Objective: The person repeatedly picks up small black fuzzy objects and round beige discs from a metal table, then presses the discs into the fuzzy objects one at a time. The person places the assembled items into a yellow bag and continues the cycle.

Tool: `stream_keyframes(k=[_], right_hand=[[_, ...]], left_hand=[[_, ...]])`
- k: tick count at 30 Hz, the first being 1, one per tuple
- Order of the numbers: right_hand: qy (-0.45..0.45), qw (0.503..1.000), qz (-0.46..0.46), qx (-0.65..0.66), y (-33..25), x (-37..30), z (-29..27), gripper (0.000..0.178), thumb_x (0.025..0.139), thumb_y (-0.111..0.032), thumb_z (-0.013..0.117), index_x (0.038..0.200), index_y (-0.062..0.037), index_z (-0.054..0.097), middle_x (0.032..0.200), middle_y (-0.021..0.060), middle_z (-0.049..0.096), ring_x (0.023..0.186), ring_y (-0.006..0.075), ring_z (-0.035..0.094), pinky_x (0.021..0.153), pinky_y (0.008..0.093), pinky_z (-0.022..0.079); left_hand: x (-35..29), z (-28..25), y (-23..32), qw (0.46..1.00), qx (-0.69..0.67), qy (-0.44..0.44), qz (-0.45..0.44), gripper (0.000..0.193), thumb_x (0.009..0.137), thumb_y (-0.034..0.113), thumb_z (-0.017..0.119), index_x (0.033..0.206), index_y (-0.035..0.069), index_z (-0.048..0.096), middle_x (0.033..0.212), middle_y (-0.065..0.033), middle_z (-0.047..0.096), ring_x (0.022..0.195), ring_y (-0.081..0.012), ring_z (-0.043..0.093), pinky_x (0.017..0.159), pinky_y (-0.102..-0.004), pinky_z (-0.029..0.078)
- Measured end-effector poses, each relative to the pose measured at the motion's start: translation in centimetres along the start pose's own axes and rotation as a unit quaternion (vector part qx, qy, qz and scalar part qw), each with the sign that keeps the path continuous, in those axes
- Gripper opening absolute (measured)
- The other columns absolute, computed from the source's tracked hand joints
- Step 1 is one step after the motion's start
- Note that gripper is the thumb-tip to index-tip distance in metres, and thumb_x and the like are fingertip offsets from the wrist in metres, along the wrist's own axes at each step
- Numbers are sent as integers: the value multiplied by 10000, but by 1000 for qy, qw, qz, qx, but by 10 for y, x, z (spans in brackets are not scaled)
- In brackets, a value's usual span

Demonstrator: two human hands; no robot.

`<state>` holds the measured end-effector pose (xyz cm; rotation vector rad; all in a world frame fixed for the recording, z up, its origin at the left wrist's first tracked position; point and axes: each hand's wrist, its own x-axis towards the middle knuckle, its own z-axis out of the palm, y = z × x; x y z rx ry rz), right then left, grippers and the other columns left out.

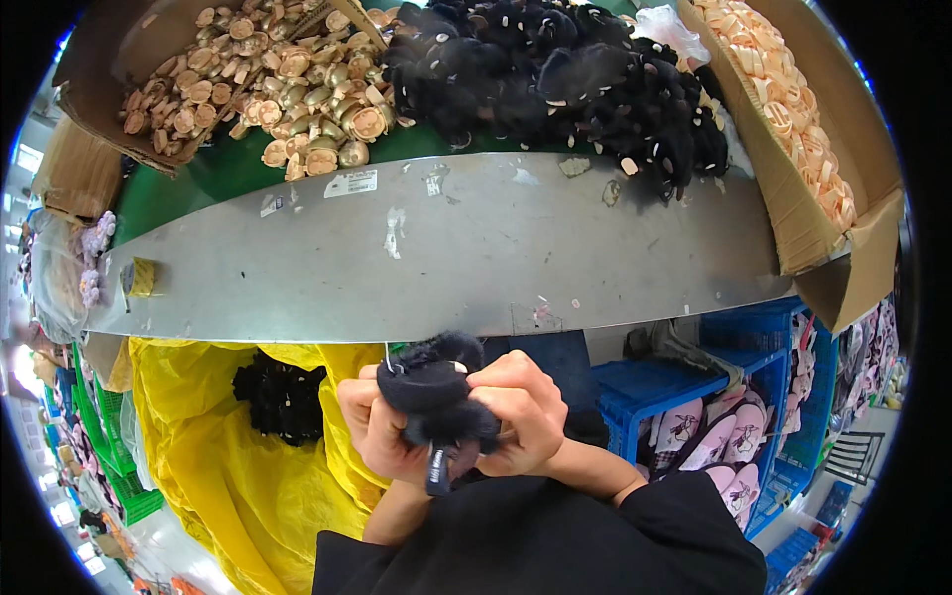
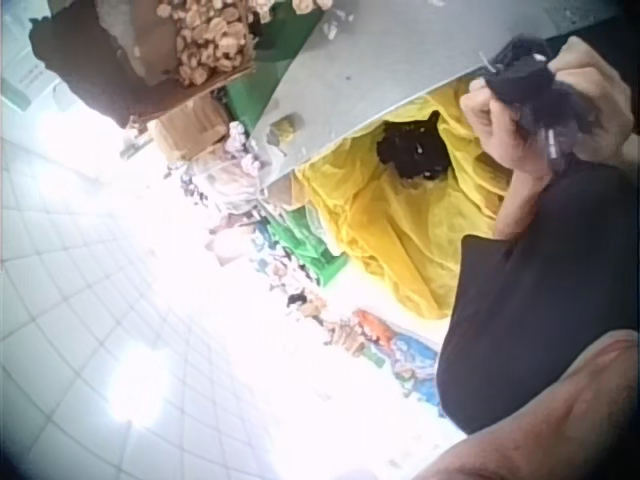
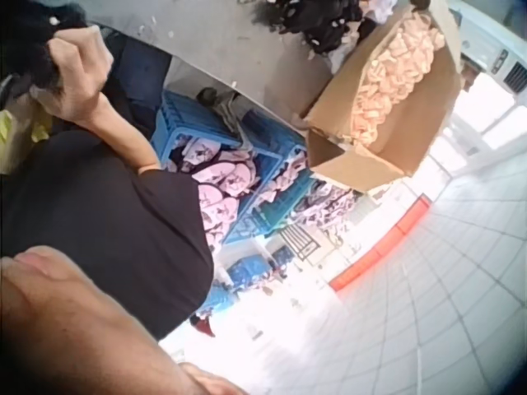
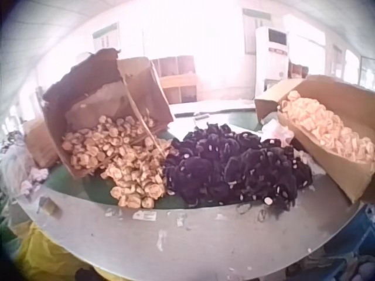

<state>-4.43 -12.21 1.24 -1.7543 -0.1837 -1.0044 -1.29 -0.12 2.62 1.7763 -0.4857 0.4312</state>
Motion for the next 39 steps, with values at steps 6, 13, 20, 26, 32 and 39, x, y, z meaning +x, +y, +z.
stream_keyframes(k=[6, 13, 20, 26, 32, 39], right_hand=[[-66, 994, -41, -74, 15, 8, -9, 274, 759, -266, 786, 877, -48, 669, 852, 68, 644, 757, 256, 583, 697, 386, 520], [-154, 938, -191, -247, 32, 16, -35, 98, 756, -217, 720, 834, -173, 679, 908, -41, 633, 888, 163, 593, 927, 428, 516], [-173, 978, -93, -70, 38, 12, -42, 195, 684, -90, 812, 843, -62, 702, 1130, 118, 636, 981, 269, 669, 967, 467, 539], [-242, 962, 122, 24, 33, 20, -51, 664, 672, 3, 791, 1294, -13, 558, 1190, 182, 598, 1094, 364, 606, 933, 412, 526], [-270, 957, 108, 4, 33, 16, -57, 645, 672, 3, 788, 1284, 5, 584, 1139, 168, 590, 989, 341, 621, 863, 403, 538], [-262, 961, 91, 0, 30, 14, -64, 627, 676, -19, 799, 1269, 10, 599, 1088, 159, 607, 945, 322, 620, 824, 390, 540]], left_hand=[[8, -3, -34, 986, -107, -103, -80, 530, 784, 450, 815, 1009, -9, 677, 1044, -111, 574, 953, -225, 594, 827, -342, 485], [27, -7, -11, 903, -325, -175, -220, 759, 779, 198, 843, 1392, -4, 443, 1295, -203, 578, 1168, -269, 594, 1025, -356, 456], [9, -7, -28, 961, -125, -224, -102, 746, 788, 233, 894, 1366, -26, 501, 1217, -200, 688, 1091, -274, 692, 950, -351, 541], [7, -1, -25, 981, 1, -193, 7, 613, 735, 72, 879, 1265, -20, 586, 1135, -204, 708, 935, -325, 739, 824, -337, 593], [13, 3, -24, 973, -31, -225, 51, 528, 654, 9, 800, 1161, 0, 655, 972, -190, 718, 831, -325, 731, 739, -353, 601], [10, 7, -23, 970, 5, -221, 98, 527, 676, 38, 790, 1191, -8, 691, 937, -204, 715, 791, -309, 725, 696, -339, 600]])
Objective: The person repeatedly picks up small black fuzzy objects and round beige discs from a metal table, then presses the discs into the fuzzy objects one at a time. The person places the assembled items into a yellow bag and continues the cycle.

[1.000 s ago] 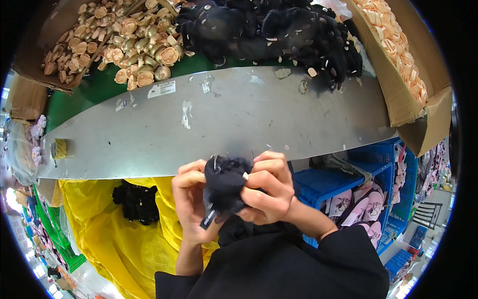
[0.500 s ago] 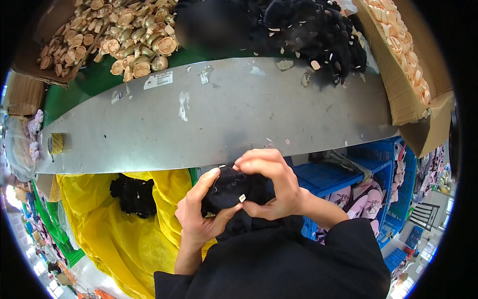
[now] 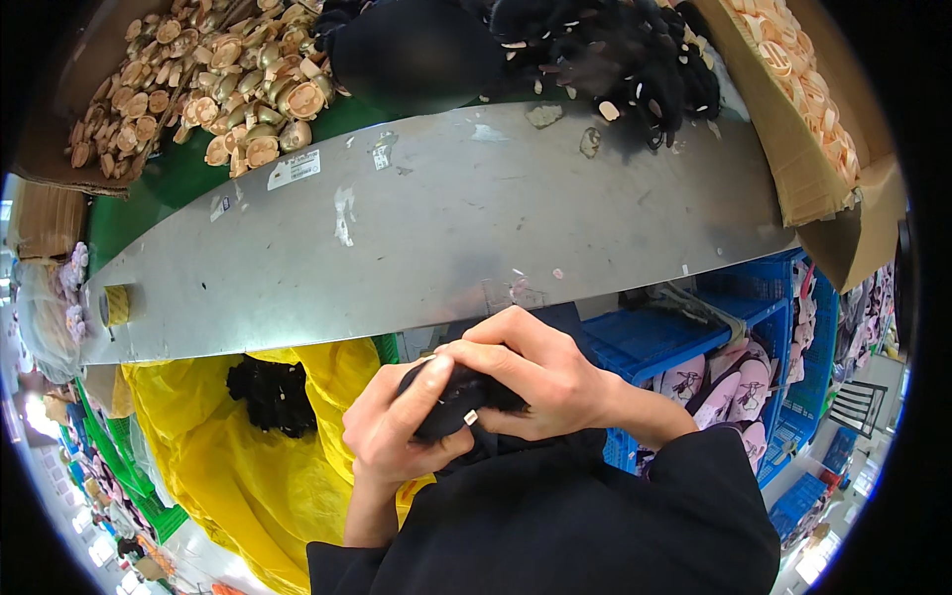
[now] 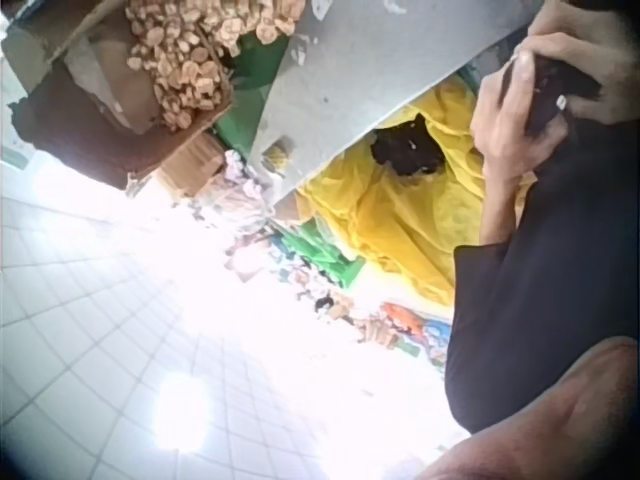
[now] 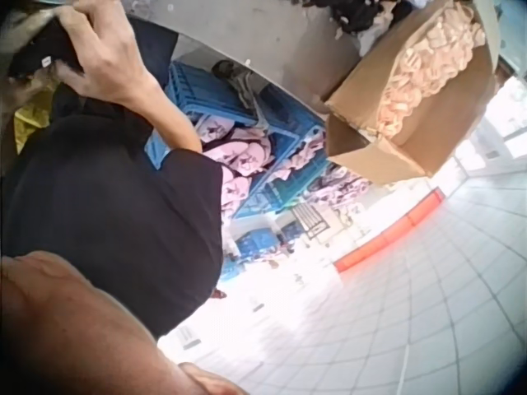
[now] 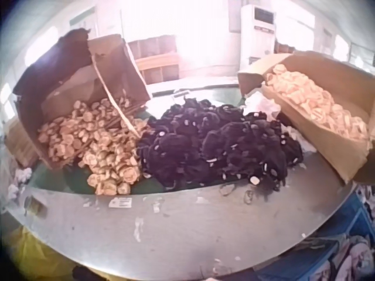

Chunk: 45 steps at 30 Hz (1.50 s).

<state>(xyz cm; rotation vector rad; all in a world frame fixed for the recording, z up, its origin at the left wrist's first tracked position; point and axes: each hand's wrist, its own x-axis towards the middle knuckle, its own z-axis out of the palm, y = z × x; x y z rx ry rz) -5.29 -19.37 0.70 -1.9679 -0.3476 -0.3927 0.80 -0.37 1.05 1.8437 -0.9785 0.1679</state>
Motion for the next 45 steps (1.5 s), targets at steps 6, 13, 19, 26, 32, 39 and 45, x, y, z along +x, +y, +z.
stream_keyframes(k=[6, 13, 19, 26, 32, 39, 45], right_hand=[[-8, 1000, 2, 8, 0, -6, -1, 609, 677, -42, 807, 1251, 9, 612, 1068, 163, 608, 933, 322, 621, 817, 391, 537], [14, 1000, 6, 10, 0, -9, 0, 617, 640, -25, 833, 1229, 10, 652, 1046, 159, 664, 913, 300, 661, 780, 371, 567], [32, 999, 2, 14, 0, -15, 0, 600, 647, -76, 830, 1209, -22, 626, 993, 139, 604, 880, 318, 624, 784, 392, 535], [38, 999, -5, 25, 3, -20, -1, 563, 661, -95, 827, 1185, -10, 637, 961, 136, 625, 833, 304, 643, 724, 376, 538], [17, 1000, 9, 5, 5, -24, -18, 501, 739, -174, 821, 1190, -31, 655, 1016, 129, 653, 928, 302, 650, 809, 396, 541], [309, 911, 115, -246, 102, 21, -206, 273, 983, -261, 606, 1086, -21, 684, 1035, 131, 652, 866, 201, 652, 760, 345, 523], [334, 791, 196, -473, 250, 31, -367, 275, 967, -227, 591, 1117, -12, 676, 1070, 175, 684, 998, 331, 673, 882, 412, 522]], left_hand=[[-4, 0, 0, 1000, 26, 9, -5, 421, 618, 105, 743, 1008, -32, 663, 829, -182, 693, 674, -272, 691, 650, -314, 577], [-1, 6, 1, 999, -20, 28, 7, 470, 624, 125, 809, 1056, -5, 678, 854, -166, 705, 668, -289, 697, 604, -321, 572], [-2, 10, 2, 1000, -13, 26, 8, 489, 635, 147, 799, 1081, -18, 684, 826, -176, 687, 655, -291, 677, 595, -330, 557], [-1, 13, 2, 999, -13, 27, 25, 443, 593, 97, 695, 1016, -34, 682, 793, -201, 659, 593, -260, 615, 549, -303, 503], [-3, 17, 7, 1000, -14, 9, -7, 446, 571, 28, 633, 1010, -47, 645, 864, -191, 670, 717, -286, 646, 705, -350, 546], [-1, 21, 12, 994, -57, 50, -83, 405, 702, 12, 608, 1104, -41, 609, 1040, -201, 645, 933, -285, 673, 897, -363, 526], [3, 26, 16, 989, -36, 91, -112, 506, 886, 77, 680, 1344, -3, 481, 1103, -181, 666, 1003, -254, 652, 951, -342, 498]])
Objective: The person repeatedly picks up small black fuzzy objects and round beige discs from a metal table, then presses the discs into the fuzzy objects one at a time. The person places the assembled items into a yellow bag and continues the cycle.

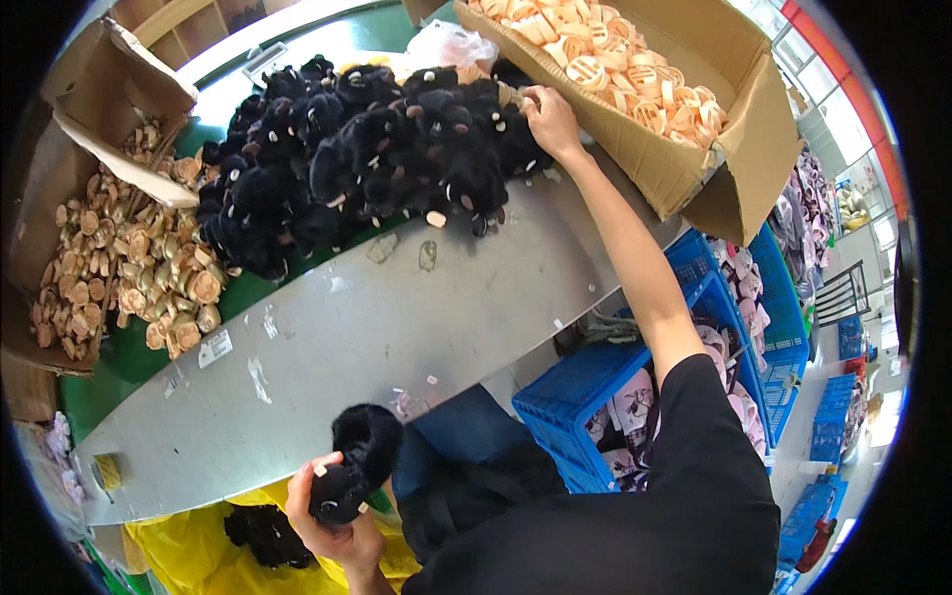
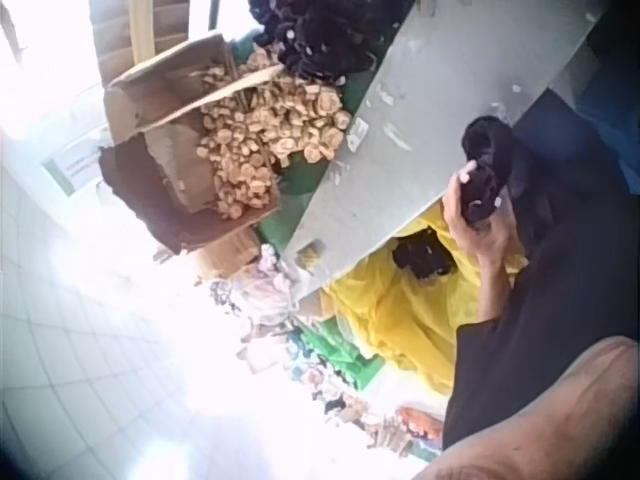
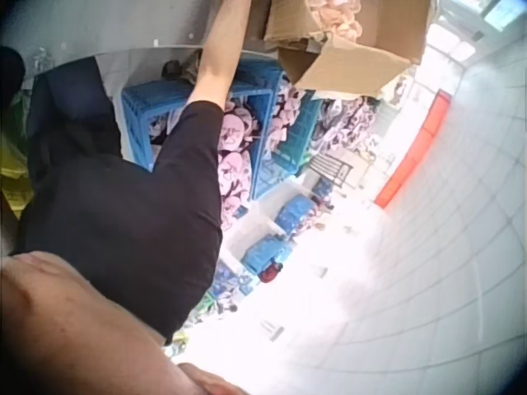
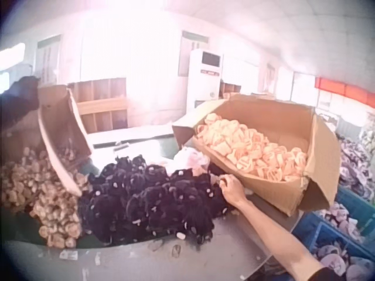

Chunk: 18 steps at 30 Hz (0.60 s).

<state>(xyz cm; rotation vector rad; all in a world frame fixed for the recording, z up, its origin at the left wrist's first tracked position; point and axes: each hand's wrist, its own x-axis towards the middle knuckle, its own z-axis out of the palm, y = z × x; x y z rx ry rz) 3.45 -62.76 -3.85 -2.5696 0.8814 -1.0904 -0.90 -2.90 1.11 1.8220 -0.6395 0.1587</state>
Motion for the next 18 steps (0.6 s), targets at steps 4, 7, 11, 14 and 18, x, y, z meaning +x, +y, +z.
stream_keyframes(k=[4, 7, 11, 14, 18], right_hand=[[-45, 999, -28, 3, 12, 31, 34, 296, 929, -214, 630, 1151, -22, 666, 1068, 178, 686, 991, 344, 672, 883, 434, 521], [-104, 991, -71, -36, 20, 48, 47, 418, 875, -263, 664, 1255, -93, 627, 1261, 172, 624, 1198, 369, 585, 1018, 453, 470], [-186, 980, -24, -72, 8, 57, 55, 513, 858, -243, 658, 1344, -107, 571, 1360, 178, 555, 1290, 389, 510, 1091, 481, 417], [-222, 970, -22, -93, 2, 61, 50, 523, 879, -192, 611, 1392, -113, 551, 1355, 193, 542, 1306, 381, 500, 1108, 461, 406], [-215, 972, 6, -97, 1, 58, 44, 498, 891, -180, 582, 1385, -122, 566, 1283, 215, 557, 1250, 399, 541, 1081, 455, 436]], left_hand=[[5, 6, 9, 986, -103, 48, -124, 485, 895, 83, 702, 1319, 1, 481, 1099, -167, 676, 1003, -208, 648, 948, -300, 502], [6, 7, 0, 981, -68, 49, -175, 423, 849, 160, 747, 1183, -7, 549, 1054, -136, 666, 962, -193, 632, 908, -304, 495], [4, 5, -21, 984, -135, 27, -112, 342, 907, 52, 719, 1188, -61, 559, 1092, -177, 665, 968, -279, 664, 939, -402, 545], [9, 9, -23, 983, -145, 11, -112, 292, 935, 64, 672, 1179, -53, 564, 1065, -157, 661, 968, -269, 656, 921, -393, 537], [7, 14, -25, 978, -148, 23, -144, 274, 924, 90, 676, 1141, -51, 586, 1057, -155, 664, 956, -258, 646, 903, -382, 525]])
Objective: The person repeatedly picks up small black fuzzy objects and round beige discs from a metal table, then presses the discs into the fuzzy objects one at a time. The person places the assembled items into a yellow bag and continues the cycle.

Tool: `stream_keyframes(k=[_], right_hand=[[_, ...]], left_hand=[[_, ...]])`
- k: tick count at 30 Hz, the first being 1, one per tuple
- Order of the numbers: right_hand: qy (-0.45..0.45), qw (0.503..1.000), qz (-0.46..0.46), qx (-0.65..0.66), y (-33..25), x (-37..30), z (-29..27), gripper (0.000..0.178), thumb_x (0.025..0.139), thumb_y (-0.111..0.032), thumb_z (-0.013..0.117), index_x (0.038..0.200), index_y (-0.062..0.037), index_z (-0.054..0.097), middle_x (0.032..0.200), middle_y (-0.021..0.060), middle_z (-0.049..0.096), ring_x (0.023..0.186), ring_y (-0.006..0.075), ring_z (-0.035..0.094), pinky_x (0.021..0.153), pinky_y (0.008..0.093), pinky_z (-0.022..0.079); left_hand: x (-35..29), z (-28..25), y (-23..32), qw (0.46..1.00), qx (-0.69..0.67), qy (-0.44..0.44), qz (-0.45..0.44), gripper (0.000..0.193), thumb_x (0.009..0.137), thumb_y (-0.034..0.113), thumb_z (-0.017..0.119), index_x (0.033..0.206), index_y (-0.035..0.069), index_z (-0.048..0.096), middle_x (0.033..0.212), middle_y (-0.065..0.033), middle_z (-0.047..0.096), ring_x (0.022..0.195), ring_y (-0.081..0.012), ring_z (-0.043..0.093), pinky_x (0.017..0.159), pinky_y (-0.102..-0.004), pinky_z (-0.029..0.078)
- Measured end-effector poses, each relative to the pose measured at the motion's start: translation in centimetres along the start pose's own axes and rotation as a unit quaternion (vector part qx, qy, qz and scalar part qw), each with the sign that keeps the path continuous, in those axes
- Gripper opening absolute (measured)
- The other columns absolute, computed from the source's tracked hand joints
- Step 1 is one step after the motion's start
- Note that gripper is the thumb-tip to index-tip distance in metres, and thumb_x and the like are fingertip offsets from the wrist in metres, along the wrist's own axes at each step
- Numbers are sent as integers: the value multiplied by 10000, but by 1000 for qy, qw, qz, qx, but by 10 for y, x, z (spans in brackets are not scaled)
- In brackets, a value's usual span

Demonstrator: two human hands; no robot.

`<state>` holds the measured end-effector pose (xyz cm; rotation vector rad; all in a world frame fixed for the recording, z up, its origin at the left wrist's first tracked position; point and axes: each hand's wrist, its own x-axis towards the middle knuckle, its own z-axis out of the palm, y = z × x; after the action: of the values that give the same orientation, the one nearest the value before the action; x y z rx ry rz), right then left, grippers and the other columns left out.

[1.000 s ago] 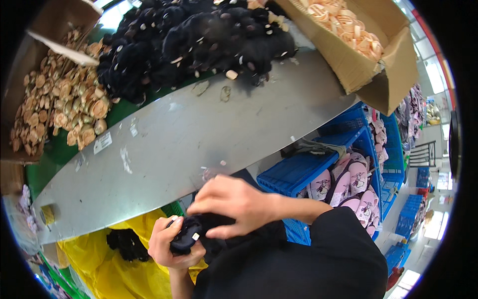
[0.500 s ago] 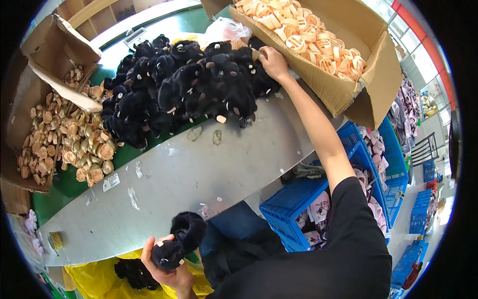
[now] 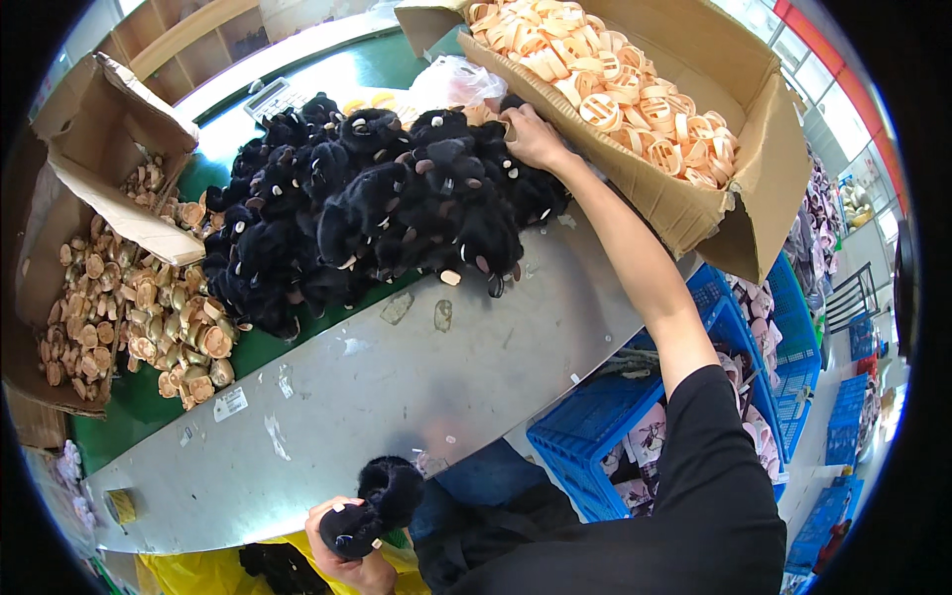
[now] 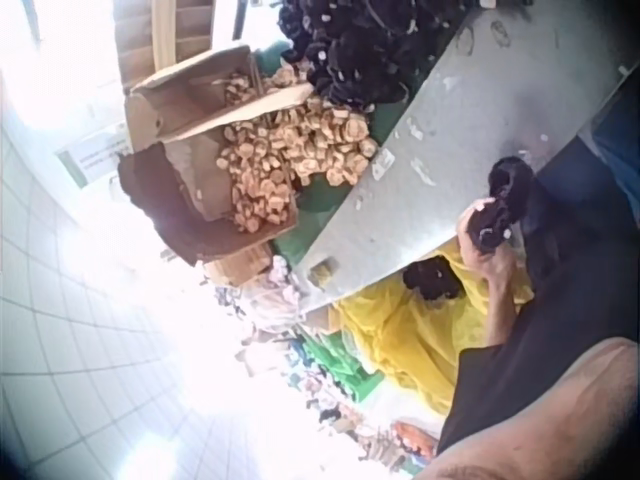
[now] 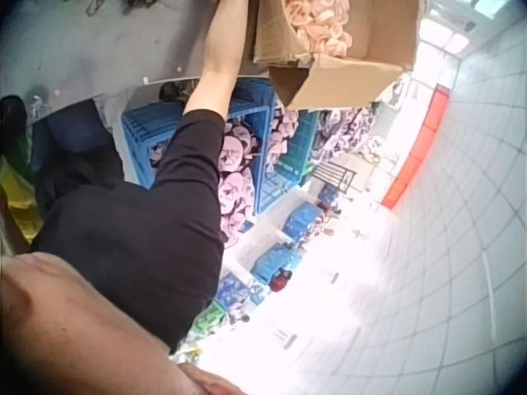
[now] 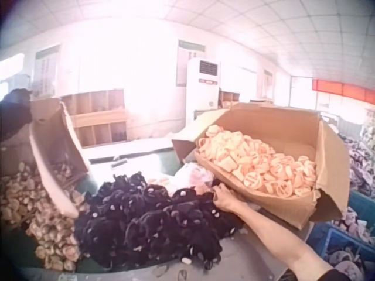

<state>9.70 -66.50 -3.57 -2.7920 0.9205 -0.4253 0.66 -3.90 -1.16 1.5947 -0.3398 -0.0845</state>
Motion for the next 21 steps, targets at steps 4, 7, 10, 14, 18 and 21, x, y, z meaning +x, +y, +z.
stream_keyframes(k=[4, 7, 10, 14, 18, 21], right_hand=[[-5, 1000, -11, -12, -13, -12, -15, 399, 866, -196, 638, 1247, -77, 614, 1226, 210, 565, 1197, 397, 572, 1032, 457, 468], [21, 999, -36, -21, -14, -9, -11, 351, 852, -215, 670, 1167, -66, 621, 1196, 199, 576, 1192, 388, 567, 1029, 453, 461], [53, 995, -67, 47, 5, -9, -9, 289, 839, -213, 704, 1064, -47, 636, 1159, 186, 597, 1169, 346, 575, 1022, 427, 458], [71, 973, -53, 215, -6, -9, 3, 299, 828, -115, 709, 1089, -7, 611, 1100, 167, 622, 1085, 327, 619, 972, 400, 499], [41, 995, -15, 91, -4, -1, 17, 469, 844, -120, 690, 1296, -77, 571, 1216, 186, 583, 1209, 368, 568, 1033, 422, 467], [-5, 999, -10, 53, -8, 6, 18, 521, 868, -171, 682, 1376, -154, 566, 1271, 177, 567, 1244, 374, 556, 1052, 430, 457]], left_hand=[[1, 1, 6, 999, 35, -13, -2, 293, 889, 132, 723, 1090, -55, 623, 1016, -139, 674, 938, -245, 647, 897, -374, 520], [0, -4, 6, 998, 65, -14, 5, 318, 858, 155, 752, 1066, -59, 643, 988, -123, 677, 918, -236, 646, 890, -364, 517], [2, -1, 11, 997, 70, -34, 15, 352, 831, 175, 774, 1064, -59, 651, 979, -113, 676, 902, -231, 642, 879, -354, 513], [-1, -3, 16, 996, 70, -42, 21, 378, 820, 196, 790, 1064, -57, 651, 995, -111, 670, 912, -228, 634, 879, -347, 507], [-6, -4, 16, 998, 54, -27, 4, 404, 821, 216, 803, 1078, -53, 645, 1008, -104, 662, 932, -222, 629, 888, -346, 502], [-11, -7, 17, 999, 46, -22, -13, 423, 822, 230, 812, 1090, -51, 643, 1016, -100, 662, 937, -217, 629, 895, -350, 501]])
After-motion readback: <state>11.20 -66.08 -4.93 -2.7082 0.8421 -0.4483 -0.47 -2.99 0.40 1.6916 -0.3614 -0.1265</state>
